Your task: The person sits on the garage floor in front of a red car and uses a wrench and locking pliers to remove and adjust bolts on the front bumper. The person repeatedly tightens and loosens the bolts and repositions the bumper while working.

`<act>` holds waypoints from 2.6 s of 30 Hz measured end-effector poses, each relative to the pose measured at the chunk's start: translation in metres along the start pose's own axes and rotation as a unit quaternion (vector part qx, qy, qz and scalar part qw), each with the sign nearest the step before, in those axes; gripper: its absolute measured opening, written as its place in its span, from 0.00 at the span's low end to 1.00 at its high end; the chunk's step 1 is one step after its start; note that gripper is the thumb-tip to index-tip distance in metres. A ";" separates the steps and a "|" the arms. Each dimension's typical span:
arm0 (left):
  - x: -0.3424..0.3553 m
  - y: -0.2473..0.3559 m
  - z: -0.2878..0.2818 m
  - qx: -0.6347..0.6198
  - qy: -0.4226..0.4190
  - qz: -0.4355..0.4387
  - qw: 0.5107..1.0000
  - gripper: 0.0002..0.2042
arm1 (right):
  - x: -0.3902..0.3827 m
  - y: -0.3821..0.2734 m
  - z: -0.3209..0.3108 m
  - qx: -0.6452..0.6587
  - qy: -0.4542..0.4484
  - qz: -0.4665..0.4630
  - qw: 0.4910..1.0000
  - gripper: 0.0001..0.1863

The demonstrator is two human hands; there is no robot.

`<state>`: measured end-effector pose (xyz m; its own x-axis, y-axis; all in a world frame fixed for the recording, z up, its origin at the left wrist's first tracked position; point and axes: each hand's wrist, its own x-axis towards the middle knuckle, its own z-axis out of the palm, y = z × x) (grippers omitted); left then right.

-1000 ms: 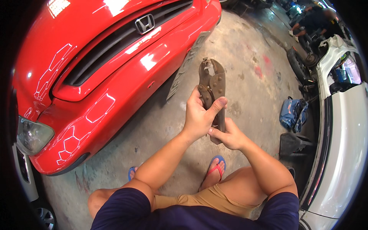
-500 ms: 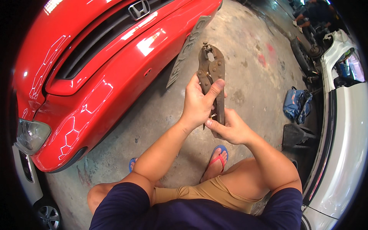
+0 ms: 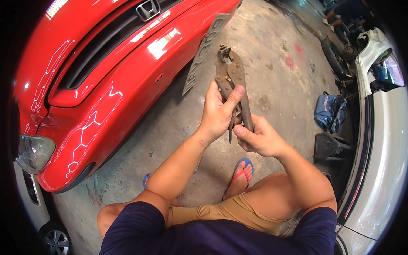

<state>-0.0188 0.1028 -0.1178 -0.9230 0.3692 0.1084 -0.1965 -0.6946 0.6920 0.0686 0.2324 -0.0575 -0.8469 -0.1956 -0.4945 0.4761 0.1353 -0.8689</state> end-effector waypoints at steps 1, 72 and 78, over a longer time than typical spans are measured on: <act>0.000 -0.002 -0.002 0.008 -0.005 -0.004 1.000 0.14 | -0.001 0.001 -0.002 -0.002 -0.006 0.003 1.000 0.22; -0.071 0.154 -0.070 0.533 -0.038 0.005 0.845 0.29 | 0.029 -0.068 0.019 -0.059 -0.071 -0.116 0.989 0.10; -0.062 0.150 -0.070 0.535 -0.066 0.020 0.842 0.28 | 0.032 -0.058 0.026 0.001 -0.134 -0.125 0.983 0.19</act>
<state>-0.0140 -0.0675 -0.0702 -0.8629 0.4737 0.1763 0.3092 0.2189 0.9254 0.0202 0.1935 -0.0232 -0.8450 -0.4714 -0.2526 0.2614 0.0480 -0.9640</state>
